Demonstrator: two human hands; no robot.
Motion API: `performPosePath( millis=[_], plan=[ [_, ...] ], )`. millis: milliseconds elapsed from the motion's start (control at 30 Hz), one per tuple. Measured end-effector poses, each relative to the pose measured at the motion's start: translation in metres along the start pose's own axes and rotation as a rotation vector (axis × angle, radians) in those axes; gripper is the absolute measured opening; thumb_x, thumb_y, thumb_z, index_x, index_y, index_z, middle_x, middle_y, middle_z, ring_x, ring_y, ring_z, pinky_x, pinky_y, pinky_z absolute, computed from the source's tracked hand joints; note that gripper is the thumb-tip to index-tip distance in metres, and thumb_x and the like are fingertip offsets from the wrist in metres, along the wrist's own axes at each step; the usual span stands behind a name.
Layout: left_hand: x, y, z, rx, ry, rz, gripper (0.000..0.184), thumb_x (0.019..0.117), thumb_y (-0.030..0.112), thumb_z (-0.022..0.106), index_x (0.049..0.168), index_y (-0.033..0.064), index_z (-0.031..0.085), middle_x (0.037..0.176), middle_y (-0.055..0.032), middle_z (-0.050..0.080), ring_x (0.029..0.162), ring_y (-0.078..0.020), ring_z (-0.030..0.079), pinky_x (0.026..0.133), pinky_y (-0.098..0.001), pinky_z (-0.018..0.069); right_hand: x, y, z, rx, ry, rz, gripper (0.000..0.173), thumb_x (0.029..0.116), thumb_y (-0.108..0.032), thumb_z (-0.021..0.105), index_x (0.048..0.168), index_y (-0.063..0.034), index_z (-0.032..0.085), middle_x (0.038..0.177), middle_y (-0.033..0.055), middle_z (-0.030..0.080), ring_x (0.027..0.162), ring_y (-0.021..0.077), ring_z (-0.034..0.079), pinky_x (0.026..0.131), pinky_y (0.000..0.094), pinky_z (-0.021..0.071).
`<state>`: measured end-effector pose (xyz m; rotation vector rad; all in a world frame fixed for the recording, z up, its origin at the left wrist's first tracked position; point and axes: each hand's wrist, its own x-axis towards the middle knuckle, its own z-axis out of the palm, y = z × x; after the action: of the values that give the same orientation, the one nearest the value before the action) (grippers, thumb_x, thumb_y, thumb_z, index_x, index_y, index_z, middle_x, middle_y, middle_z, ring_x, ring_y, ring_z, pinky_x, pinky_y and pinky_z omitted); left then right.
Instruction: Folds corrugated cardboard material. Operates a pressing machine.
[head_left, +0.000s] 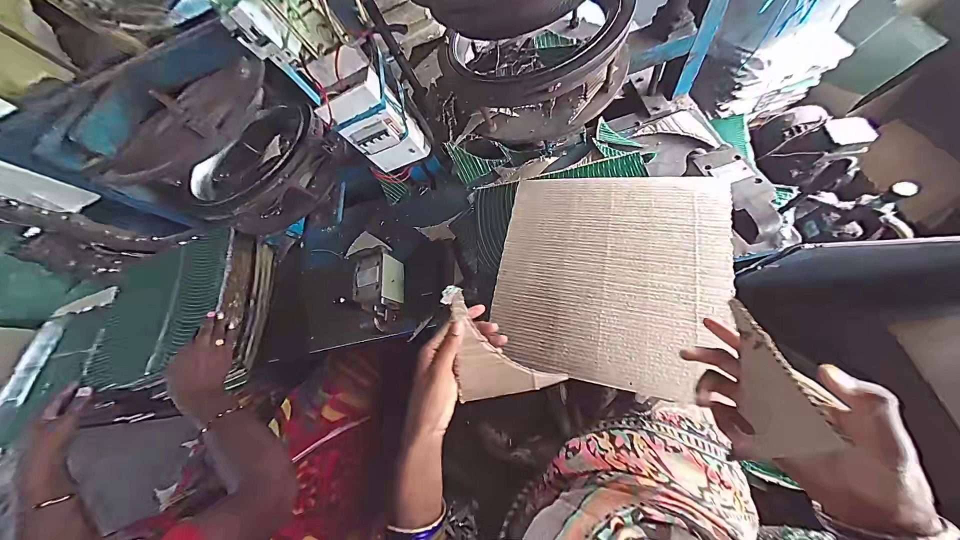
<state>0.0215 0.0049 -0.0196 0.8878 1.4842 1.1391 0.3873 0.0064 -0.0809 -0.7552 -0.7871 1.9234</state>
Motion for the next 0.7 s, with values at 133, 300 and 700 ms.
performPosePath(
  millis=[133, 300, 700],
  plan=[
    [0.013, -0.084, 0.024, -0.257, -0.195, 0.092, 0.046, 0.1122, 0.016, 0.026, 0.146, -0.0072, 0.046, 0.111, -0.0232, 0.073, 0.096, -0.0348, 0.075, 0.088, -0.048, 0.063, 0.002, 0.016, 0.031, -0.067, -0.142, 0.031, 0.061, 0.1, -0.052, 0.05, 0.143, -0.0106, 0.059, 0.132, 0.012, 0.067, 0.105, 0.0219, 0.07, 0.081, 0.0361, 0.0615],
    [0.0, -0.095, 0.048, 0.041, -0.186, 0.148, 0.038, 0.11, 0.015, 0.038, 0.134, -0.0015, 0.062, 0.116, -0.006, 0.074, 0.105, -0.0103, 0.071, 0.098, -0.0281, 0.0554, 0.013, 0.035, 0.05, -0.521, -0.202, -0.033, 0.037, 0.1057, -0.025, 0.039, 0.105, -0.0149, 0.075, 0.104, -0.0089, 0.07, 0.099, 0.0, 0.064, 0.09, 0.0232, 0.0545],
    [-0.017, -0.109, 0.066, 0.146, -0.107, 0.279, 0.028, 0.1053, 0.011, 0.044, 0.1, -0.0063, 0.066, 0.087, 0.0032, 0.065, 0.084, 0.0105, 0.058, 0.081, -0.0112, 0.048, 0.086, 0.032, 0.046, -0.915, -0.5, 0.2, 0.048, 0.0902, -0.012, 0.068, 0.136, -0.0087, 0.053, 0.068, -0.011, 0.051, 0.056, -0.0033, 0.045, 0.053, 0.0155, 0.0385]
  ],
)
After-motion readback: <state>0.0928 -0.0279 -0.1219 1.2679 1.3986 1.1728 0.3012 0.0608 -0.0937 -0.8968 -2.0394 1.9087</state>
